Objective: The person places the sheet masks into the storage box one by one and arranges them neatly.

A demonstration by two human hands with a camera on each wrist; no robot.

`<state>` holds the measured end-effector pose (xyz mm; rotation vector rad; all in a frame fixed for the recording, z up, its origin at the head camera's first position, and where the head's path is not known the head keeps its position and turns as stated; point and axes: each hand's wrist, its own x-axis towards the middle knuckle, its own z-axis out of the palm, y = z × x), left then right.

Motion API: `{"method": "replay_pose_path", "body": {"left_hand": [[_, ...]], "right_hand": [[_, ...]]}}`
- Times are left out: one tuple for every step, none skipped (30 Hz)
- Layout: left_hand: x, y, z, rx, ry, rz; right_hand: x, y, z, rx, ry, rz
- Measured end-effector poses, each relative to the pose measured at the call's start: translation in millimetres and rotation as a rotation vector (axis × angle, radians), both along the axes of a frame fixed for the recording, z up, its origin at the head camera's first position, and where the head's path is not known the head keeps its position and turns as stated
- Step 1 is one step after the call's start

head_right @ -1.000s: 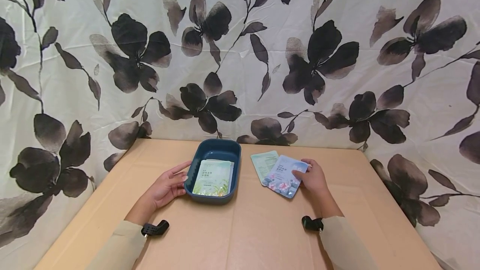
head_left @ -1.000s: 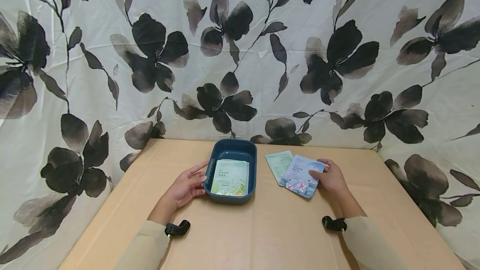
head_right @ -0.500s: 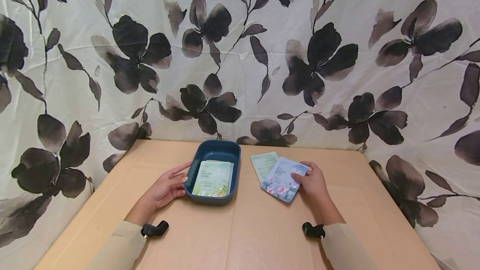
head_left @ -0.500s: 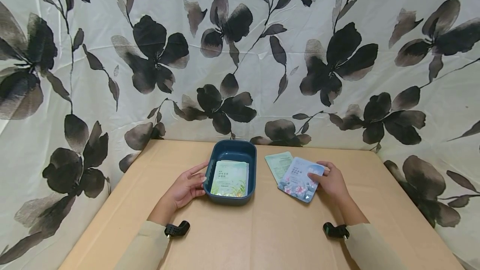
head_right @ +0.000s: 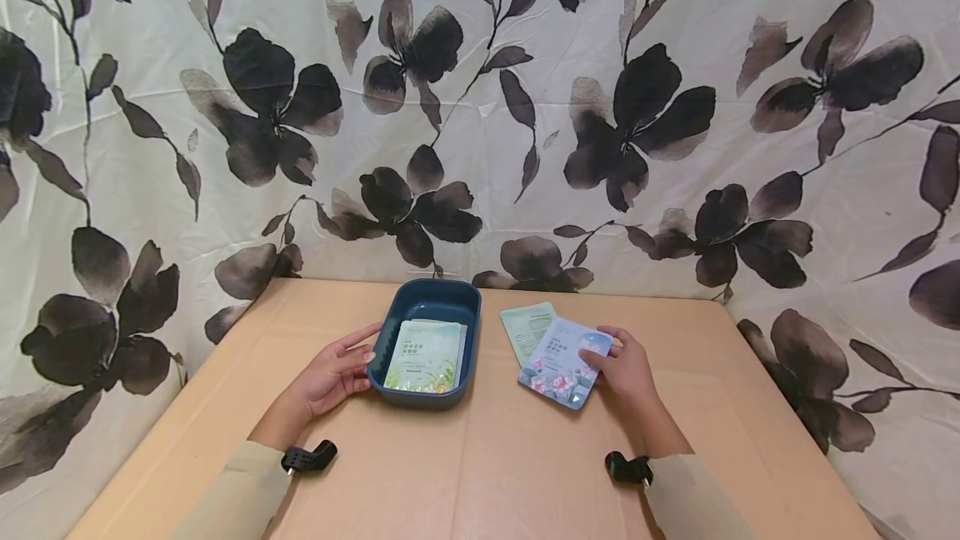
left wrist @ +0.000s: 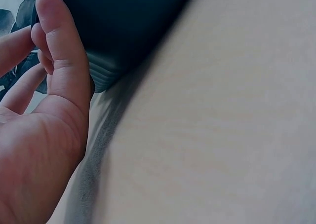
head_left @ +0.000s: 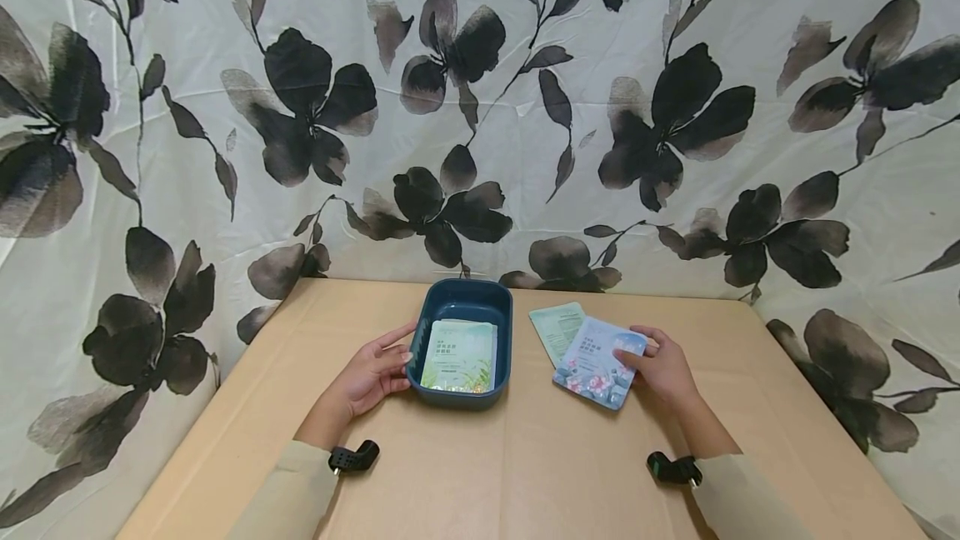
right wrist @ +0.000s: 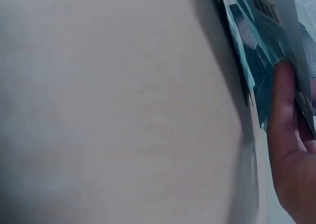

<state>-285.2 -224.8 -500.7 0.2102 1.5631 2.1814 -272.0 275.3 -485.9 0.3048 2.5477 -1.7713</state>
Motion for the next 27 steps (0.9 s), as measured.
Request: {"method": "replay_pose_path", "body": {"left_hand": [[0.0,0,-0.1,0.003,-0.002,0.000],[0.0,-1,0.0,0.004,-0.004,-0.003],[0.1,-1,0.1,0.006,-0.005,-0.003],[0.2,-1,0.2,0.007,-0.005,-0.005],[0.3,-2,0.4,0.007,-0.005,-0.005],[0.4,-2,0.6,0.006,-0.002,-0.007],[0.5,-2,0.8,0.005,-0.001,-0.008],[0.7,-2,1.1,0.003,0.000,-0.009],[0.8,-3,1.2,0.002,0.002,-0.009],[0.8,-3,1.2,0.000,0.003,-0.009],[0.9,-3,1.1,-0.003,0.003,-0.009],[0.9,-3,1.0,-0.005,0.004,-0.009],[0.9,-4,0.7,-0.007,0.004,-0.008],[0.8,-4,0.4,-0.009,0.004,-0.007],[0.8,-4,0.1,-0.011,0.005,-0.008],[0.7,-4,-0.2,-0.012,0.006,-0.008],[0.6,-5,-0.3,-0.013,0.008,-0.010],[0.6,-5,-0.4,-0.013,0.009,-0.013],[0.7,-5,-0.5,-0.013,0.010,-0.014],[0.7,-5,-0.4,-0.013,0.010,-0.014],[0.9,-5,-0.2,-0.013,0.011,-0.015],[1.0,-6,0.1,-0.012,0.011,-0.016],[1.1,-6,0.4,-0.011,0.011,-0.018],[1.3,-6,0.9,-0.011,0.011,-0.019],[1.8,-6,1.3,-0.010,0.011,-0.018],[2.2,-6,1.9,-0.009,0.011,-0.019],[2.6,-6,2.3,-0.008,0.010,-0.021]], "right_hand": [[1.1,-1,-0.2,-0.008,-0.002,0.001],[2.2,-1,-0.1,-0.018,-0.004,0.002],[3.4,-2,0.0,-0.027,-0.006,0.003],[4.4,-3,0.2,-0.037,-0.008,0.002],[5.5,-4,0.4,-0.048,-0.011,0.003],[6.4,-5,0.6,-0.060,-0.013,0.003],[7.2,-6,0.9,-0.070,-0.015,0.003],[7.9,-7,1.2,-0.081,-0.016,0.002],[8.5,-8,1.4,-0.090,-0.018,0.002],[9.1,-8,1.6,-0.099,-0.018,0.003],[9.7,-9,1.9,-0.107,-0.018,0.005],[10.3,-10,2.1,-0.113,-0.017,0.006],[10.9,-11,2.2,-0.121,-0.017,0.008],[11.6,-12,2.4,-0.128,-0.017,0.014],[12.3,-13,2.4,-0.132,-0.019,0.019],[13.1,-14,2.5,-0.139,-0.020,0.024],[14.0,-15,2.6,-0.141,-0.021,0.028],[14.8,-16,2.7,-0.145,-0.023,0.032],[15.6,-17,2.6,-0.150,-0.024,0.035],[16.3,-18,2.5,-0.150,-0.023,0.039],[17.0,-19,2.4,-0.151,-0.024,0.041],[17.8,-20,2.4,-0.149,-0.022,0.043],[18.5,-21,2.3,-0.146,-0.022,0.045],[19.2,-22,2.1,-0.145,-0.019,0.048],[19.7,-23,1.9,-0.147,-0.017,0.054],[20.1,-24,2.0,-0.147,-0.015,0.059],[20.6,-25,2.2,-0.147,-0.013,0.065]]}}
